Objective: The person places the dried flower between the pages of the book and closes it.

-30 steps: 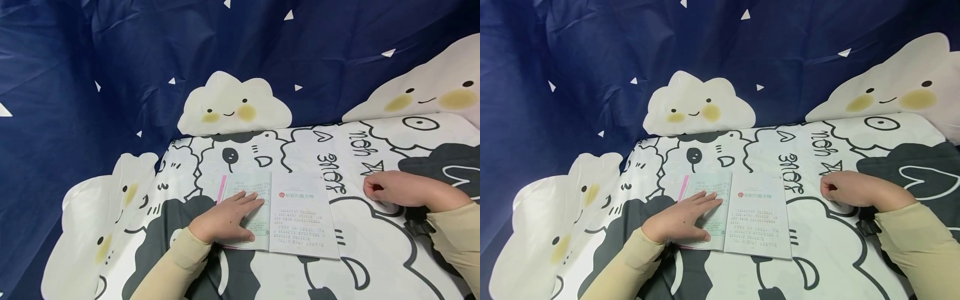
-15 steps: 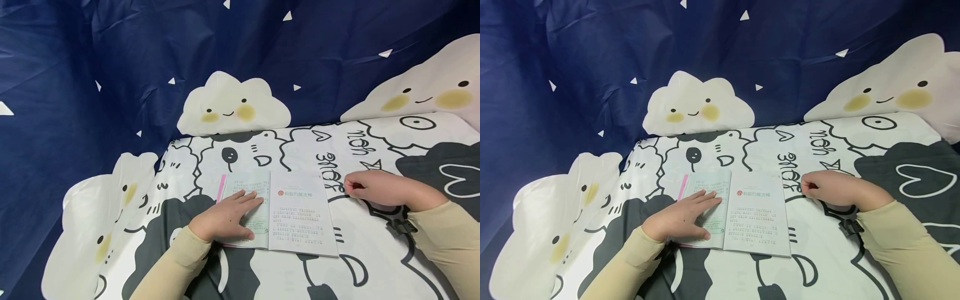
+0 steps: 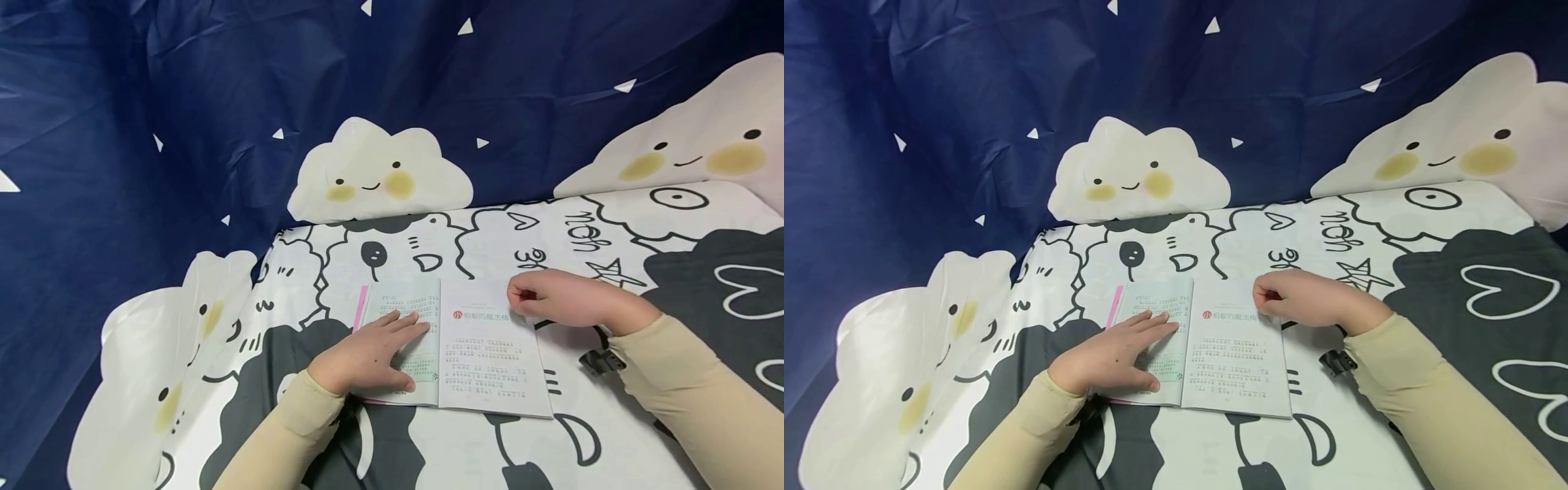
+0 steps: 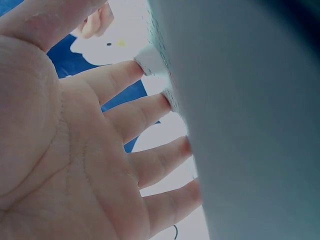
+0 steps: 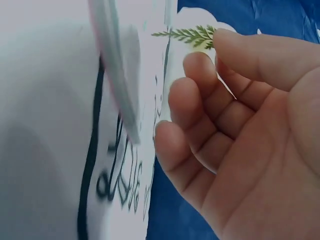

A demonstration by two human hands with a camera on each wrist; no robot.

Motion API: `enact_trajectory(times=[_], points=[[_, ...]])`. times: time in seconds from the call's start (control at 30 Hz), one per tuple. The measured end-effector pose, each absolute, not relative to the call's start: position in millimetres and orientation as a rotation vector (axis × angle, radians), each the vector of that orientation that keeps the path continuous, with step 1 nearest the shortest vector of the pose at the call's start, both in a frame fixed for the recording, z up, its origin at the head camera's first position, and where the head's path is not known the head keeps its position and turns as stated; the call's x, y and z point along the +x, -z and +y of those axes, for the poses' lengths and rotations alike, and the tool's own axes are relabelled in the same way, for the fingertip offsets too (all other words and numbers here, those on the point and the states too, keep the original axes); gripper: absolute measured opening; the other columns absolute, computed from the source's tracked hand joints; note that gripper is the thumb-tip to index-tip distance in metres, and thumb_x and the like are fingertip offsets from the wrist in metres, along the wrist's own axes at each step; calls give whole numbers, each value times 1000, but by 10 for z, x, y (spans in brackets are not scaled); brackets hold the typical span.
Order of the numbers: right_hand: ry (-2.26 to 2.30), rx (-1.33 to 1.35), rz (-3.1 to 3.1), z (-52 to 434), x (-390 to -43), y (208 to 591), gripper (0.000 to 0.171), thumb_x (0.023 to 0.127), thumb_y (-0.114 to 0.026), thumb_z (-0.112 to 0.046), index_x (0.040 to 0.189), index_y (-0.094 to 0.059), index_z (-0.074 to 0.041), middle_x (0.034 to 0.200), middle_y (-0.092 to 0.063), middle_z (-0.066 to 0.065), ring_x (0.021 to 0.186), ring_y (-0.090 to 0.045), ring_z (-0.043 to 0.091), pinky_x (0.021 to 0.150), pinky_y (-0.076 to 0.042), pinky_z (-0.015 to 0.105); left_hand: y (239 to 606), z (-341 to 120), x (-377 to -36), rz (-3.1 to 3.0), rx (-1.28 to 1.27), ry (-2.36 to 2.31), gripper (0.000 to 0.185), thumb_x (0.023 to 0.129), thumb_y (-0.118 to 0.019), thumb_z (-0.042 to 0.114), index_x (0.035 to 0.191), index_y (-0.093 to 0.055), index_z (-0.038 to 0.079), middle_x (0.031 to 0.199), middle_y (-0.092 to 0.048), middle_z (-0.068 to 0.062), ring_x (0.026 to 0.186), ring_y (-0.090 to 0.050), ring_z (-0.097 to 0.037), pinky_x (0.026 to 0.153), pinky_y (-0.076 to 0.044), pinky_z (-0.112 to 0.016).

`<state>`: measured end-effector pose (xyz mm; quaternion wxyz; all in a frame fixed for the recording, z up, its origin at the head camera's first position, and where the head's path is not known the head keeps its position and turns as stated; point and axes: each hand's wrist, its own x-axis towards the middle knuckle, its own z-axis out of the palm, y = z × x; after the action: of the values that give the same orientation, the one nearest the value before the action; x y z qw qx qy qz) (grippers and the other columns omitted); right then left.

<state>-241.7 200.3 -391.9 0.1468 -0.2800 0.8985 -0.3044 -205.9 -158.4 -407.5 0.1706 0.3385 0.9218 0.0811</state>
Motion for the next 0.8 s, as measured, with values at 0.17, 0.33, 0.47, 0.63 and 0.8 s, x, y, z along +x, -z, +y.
enact_trajectory(times=[0.17,0.33,0.47,0.63,0.8], points=[[894,-826,2581,1833,-2482,3926,21,98,-61,-10,81,-55,-21,76,-53,-6,68,-51,14,60,-41,28,4083,-1590,-2063,2616,965,-224,95,81,-83,48,160,-32,33,166,-25,4,153,-19,-28,119,-27,-45],[881,-819,2562,1708,-2539,3948,19,99,-61,-13,83,-55,-22,77,-54,-6,70,-51,15,63,-42,30,4081,-1594,-2074,2614,973,-218,94,82,-82,49,160,-32,33,166,-24,4,152,-20,-29,119,-27,-46],[858,-831,2548,1632,-2588,3967,19,100,-60,-15,84,-56,-23,76,-53,-6,71,-52,15,65,-42,31,4071,-1592,-2078,2613,967,-217,93,83,-81,48,160,-32,33,166,-24,4,153,-19,-28,119,-27,-46],[846,-836,2519,1560,-2634,3979,18,102,-59,-18,84,-56,-22,74,-52,-6,68,-51,15,62,-40,30,4079,-1595,-2077,2614,969,-217,93,83,-81,47,160,-32,33,166,-25,4,153,-19,-28,119,-27,-45],[845,-843,2502,1513,-2693,4007,18,102,-58,-17,84,-56,-21,75,-53,-5,66,-50,15,60,-40,30,4091,-1593,-2077,2619,975,-220,92,82,-81,47,160,-33,33,166,-26,4,152,-20,-28,119,-27,-46]])
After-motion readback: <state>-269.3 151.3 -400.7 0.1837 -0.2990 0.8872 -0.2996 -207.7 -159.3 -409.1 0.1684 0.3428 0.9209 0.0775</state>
